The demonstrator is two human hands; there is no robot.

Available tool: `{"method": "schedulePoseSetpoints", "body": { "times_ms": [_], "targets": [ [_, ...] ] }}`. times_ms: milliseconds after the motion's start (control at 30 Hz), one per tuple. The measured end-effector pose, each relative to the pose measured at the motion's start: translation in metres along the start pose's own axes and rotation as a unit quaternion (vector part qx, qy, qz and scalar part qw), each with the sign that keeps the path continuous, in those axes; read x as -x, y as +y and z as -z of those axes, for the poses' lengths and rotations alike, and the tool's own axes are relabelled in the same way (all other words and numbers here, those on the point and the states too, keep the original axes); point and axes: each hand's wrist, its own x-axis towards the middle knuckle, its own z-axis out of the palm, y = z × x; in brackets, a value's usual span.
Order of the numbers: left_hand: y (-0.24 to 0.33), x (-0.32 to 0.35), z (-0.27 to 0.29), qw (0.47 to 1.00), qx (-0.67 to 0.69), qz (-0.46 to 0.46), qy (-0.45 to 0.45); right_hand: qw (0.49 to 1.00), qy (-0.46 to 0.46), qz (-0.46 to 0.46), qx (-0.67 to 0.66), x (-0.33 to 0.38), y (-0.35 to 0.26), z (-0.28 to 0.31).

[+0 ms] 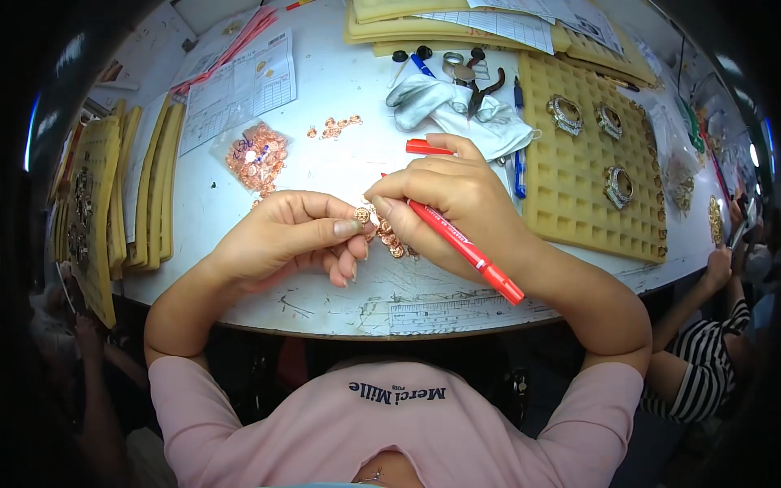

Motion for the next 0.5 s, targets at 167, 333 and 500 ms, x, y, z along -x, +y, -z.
{"method": "schedulePoseSetpoints", "body": {
  "times_ms": [167, 333, 500],
  "targets": [
    [-0.0018, -0.0004, 0.0008, 1.0, 0.023, -0.003, -0.005, 1.0, -0.003, -0.003, 0.006, -0.0004, 0.0001, 0.0024],
    [-0.0037, -0.0007, 0.0012, 1.0, 0.022, -0.008, -0.007, 1.0, -0.019, -0.003, 0.004, 0.0003, -0.0007, 0.003],
    [-0.0046, -0.001, 0.0023, 1.0, 0.015, -0.01, -0.014, 1.0, -0.028, 0.012, -0.002, 0.0006, -0.0012, 0.0029]
  ]
}}
